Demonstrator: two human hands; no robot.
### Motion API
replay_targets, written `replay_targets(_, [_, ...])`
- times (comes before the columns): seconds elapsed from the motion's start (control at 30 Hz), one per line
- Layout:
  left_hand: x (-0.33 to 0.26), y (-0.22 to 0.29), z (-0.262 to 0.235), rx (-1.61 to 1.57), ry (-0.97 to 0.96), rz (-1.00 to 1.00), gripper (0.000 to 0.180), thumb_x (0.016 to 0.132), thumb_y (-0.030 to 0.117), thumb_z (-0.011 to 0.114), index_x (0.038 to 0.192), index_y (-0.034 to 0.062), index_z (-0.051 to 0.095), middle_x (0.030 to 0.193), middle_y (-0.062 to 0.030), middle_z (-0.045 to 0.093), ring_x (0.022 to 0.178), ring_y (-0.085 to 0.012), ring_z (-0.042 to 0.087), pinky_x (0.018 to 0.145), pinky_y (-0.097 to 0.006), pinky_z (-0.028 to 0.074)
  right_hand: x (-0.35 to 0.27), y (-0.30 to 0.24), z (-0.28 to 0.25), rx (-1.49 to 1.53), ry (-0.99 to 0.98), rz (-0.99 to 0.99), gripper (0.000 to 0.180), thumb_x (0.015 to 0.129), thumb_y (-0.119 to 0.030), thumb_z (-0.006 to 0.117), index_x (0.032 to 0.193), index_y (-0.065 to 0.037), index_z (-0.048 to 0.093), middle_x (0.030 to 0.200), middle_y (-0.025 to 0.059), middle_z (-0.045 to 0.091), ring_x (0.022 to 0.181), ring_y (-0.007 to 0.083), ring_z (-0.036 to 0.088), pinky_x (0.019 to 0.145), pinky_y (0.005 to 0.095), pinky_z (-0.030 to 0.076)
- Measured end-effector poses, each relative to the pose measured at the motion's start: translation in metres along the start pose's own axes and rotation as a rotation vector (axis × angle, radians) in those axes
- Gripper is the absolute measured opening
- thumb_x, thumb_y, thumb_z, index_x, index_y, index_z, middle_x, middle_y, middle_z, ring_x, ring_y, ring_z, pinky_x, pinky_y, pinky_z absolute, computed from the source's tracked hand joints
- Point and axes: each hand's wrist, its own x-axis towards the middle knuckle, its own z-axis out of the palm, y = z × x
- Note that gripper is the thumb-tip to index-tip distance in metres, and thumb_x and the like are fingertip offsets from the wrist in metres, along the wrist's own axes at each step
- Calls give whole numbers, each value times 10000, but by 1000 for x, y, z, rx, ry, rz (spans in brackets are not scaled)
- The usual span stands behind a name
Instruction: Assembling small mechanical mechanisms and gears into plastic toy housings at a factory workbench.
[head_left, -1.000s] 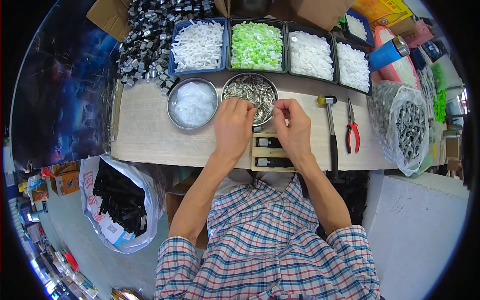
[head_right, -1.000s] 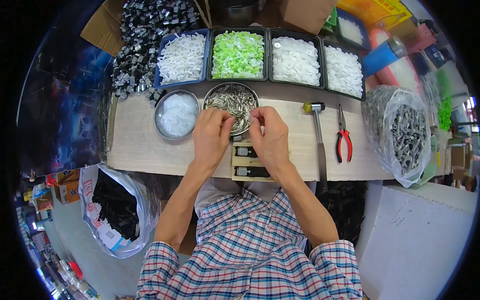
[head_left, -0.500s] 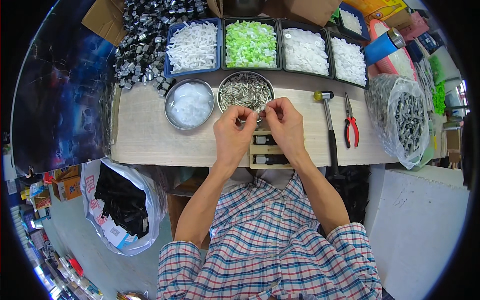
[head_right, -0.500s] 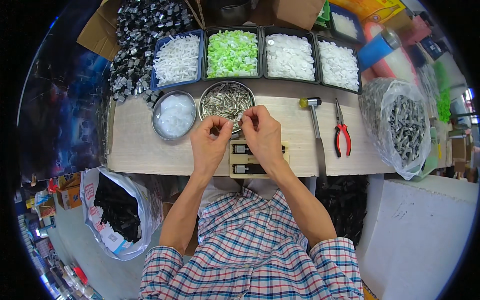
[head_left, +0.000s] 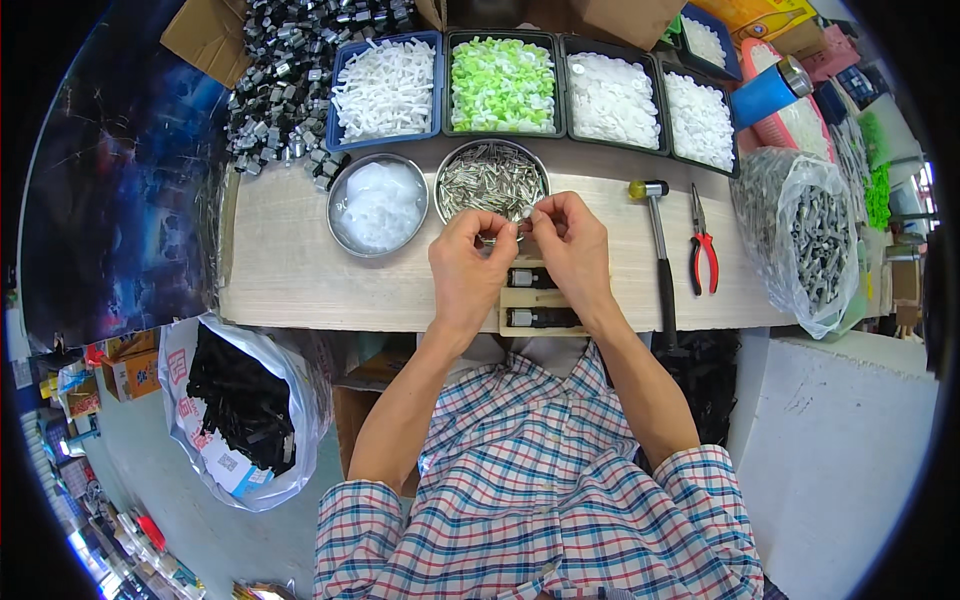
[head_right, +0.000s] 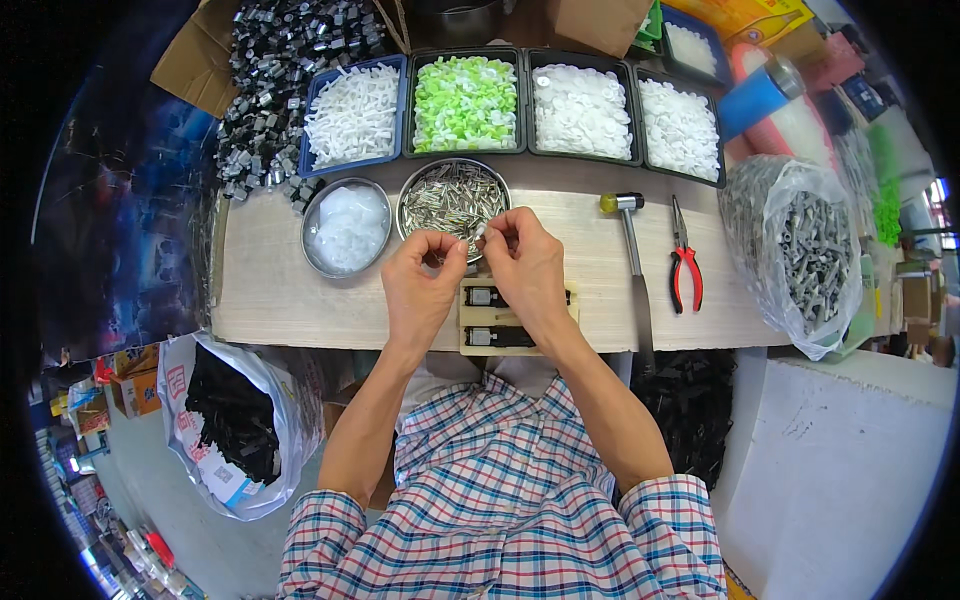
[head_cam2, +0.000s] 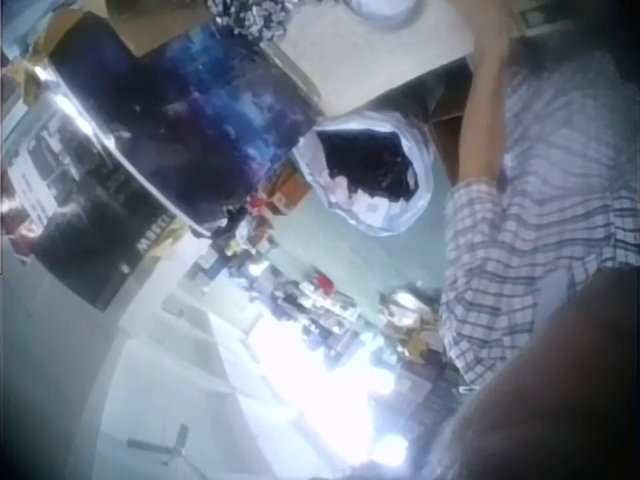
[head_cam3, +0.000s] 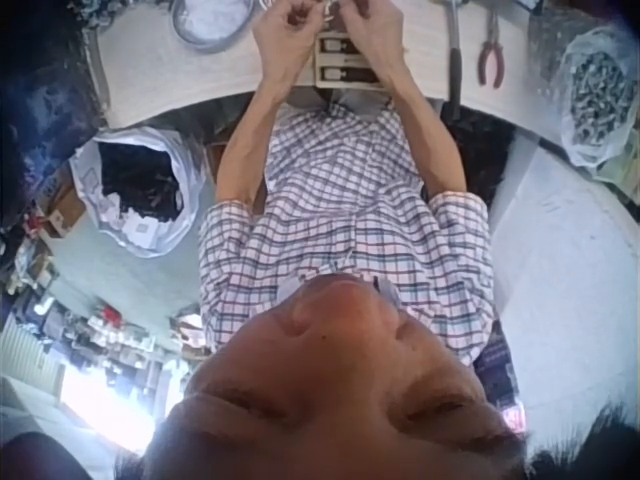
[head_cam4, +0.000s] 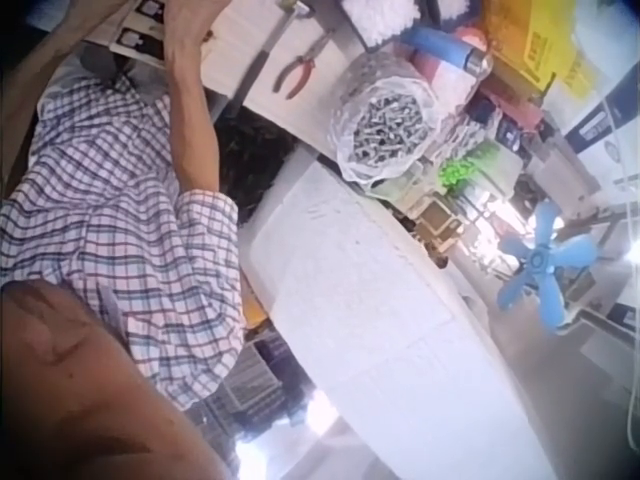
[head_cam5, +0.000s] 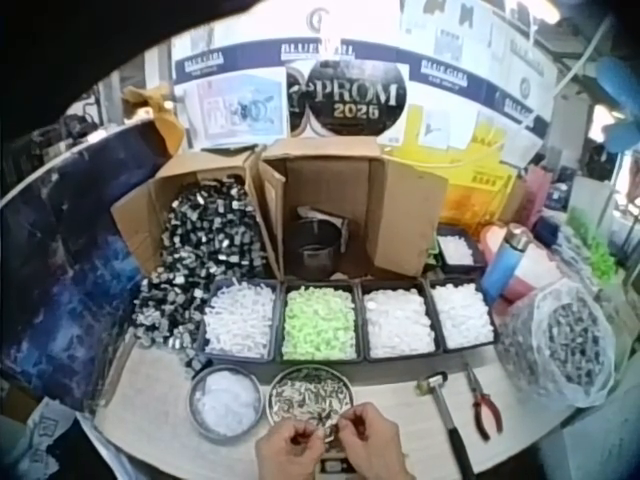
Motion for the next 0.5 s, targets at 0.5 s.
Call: replay_targets(0.5, [1,-3,4,100,63,201,81,811,5,736,819,9,655,792,-84,651,717,-232,620,619,-360,483,4,2,-2,-11,-23,9,94,976,-27,623,1018,57,611,911,75,688,837,119,703,745,251,568])
